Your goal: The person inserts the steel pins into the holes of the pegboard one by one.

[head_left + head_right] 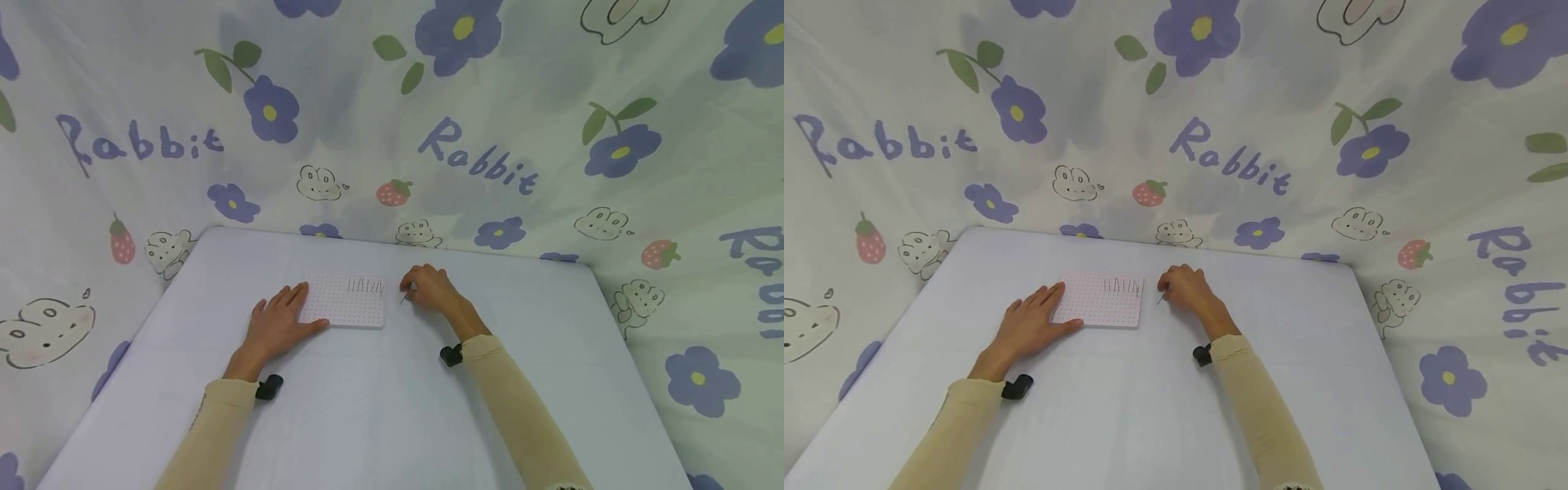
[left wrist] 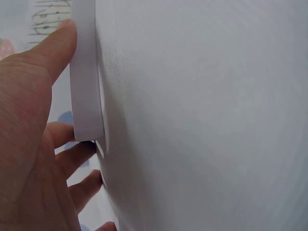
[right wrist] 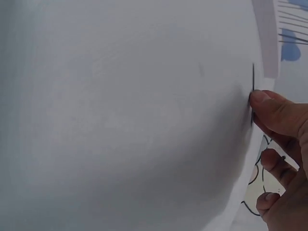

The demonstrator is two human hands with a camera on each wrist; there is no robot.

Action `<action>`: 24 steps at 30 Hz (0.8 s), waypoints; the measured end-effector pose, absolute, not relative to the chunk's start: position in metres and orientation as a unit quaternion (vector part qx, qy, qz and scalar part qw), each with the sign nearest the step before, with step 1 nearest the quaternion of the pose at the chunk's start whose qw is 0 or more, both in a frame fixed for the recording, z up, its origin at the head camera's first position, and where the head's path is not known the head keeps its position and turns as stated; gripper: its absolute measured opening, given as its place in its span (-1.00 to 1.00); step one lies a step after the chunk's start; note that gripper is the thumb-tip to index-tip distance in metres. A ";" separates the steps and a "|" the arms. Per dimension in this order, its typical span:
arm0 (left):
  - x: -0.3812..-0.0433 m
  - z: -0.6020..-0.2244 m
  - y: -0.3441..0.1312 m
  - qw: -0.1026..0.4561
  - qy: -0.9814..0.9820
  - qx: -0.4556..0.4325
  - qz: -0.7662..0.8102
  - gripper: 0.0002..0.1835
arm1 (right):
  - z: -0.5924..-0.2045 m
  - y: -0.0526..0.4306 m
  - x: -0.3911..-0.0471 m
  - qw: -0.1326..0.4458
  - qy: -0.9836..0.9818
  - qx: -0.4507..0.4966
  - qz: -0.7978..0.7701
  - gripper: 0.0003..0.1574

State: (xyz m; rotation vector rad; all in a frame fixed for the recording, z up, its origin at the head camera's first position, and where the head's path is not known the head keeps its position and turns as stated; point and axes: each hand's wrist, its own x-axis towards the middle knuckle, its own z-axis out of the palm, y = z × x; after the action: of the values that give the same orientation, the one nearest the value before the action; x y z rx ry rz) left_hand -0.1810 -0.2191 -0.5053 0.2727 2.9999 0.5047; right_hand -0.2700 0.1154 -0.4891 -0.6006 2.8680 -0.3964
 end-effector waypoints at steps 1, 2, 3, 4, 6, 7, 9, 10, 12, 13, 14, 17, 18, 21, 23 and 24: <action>-0.181 -0.505 -0.219 0.044 0.981 0.090 0.165 0.13 | -0.490 0.116 -0.270 0.093 0.966 -0.201 -0.135 -0.81; -0.181 -0.505 -0.219 0.044 0.981 0.090 0.165 0.13 | -0.490 0.117 -0.271 0.093 0.966 -0.200 -0.135 -0.84; -0.182 -0.505 -0.219 0.044 0.981 0.090 0.165 0.13 | -0.491 0.117 -0.271 0.091 0.966 -0.200 -0.136 -0.86; -0.182 -0.505 -0.219 0.044 0.981 0.089 0.165 0.13 | -0.492 0.118 -0.271 0.088 0.966 -0.201 -0.135 -0.88; -0.182 -0.504 -0.219 0.045 0.981 0.089 0.165 0.13 | -0.493 0.119 -0.272 0.083 0.967 -0.202 -0.135 -0.92; -0.182 -0.504 -0.219 0.045 0.981 0.088 0.166 0.13 | -0.494 0.119 -0.273 0.080 0.967 -0.203 -0.133 -0.93; -0.182 -0.503 -0.219 0.047 0.981 0.086 0.167 0.12 | -0.497 0.120 -0.274 0.075 0.967 -0.205 -0.128 -0.94; -0.182 -0.503 -0.219 0.049 0.981 0.086 0.167 0.12 | -0.498 0.121 -0.274 0.074 0.968 -0.207 -0.126 -0.95; -0.182 -0.502 -0.218 0.051 0.981 0.086 0.166 0.12 | -0.499 0.122 -0.274 0.074 0.968 -0.207 -0.122 -0.96; -0.182 -0.502 -0.218 0.052 0.981 0.085 0.166 0.12 | -0.500 0.122 -0.273 0.072 0.968 -0.210 -0.119 -0.96; -0.181 -0.502 -0.218 0.053 0.981 0.085 0.166 0.12 | -0.500 0.122 -0.273 0.071 0.967 -0.213 -0.117 -0.96; -0.181 -0.503 -0.218 0.053 0.981 0.085 0.165 0.12 | -0.500 0.122 -0.271 0.068 0.966 -0.223 -0.110 -0.93; -0.181 -0.503 -0.218 0.053 0.981 0.085 0.165 0.12 | -0.501 0.122 -0.270 0.065 0.966 -0.227 -0.106 -0.92; -0.181 -0.503 -0.218 0.054 0.981 0.086 0.164 0.12 | -0.501 0.121 -0.269 0.061 0.966 -0.231 -0.104 -0.89; -0.181 -0.503 -0.218 0.055 0.981 0.085 0.163 0.12 | -0.502 0.121 -0.267 0.061 0.966 -0.229 -0.104 -0.89; -0.181 -0.503 -0.218 0.055 0.981 0.085 0.163 0.12 | -0.502 0.121 -0.267 0.062 0.966 -0.227 -0.107 -0.88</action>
State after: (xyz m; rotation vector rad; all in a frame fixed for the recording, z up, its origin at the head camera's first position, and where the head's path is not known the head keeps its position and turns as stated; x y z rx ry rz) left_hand -0.1808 -0.2175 -0.5032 0.2586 2.9802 0.4949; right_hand -0.2667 0.1207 -0.5021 -0.6856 2.9210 -0.3229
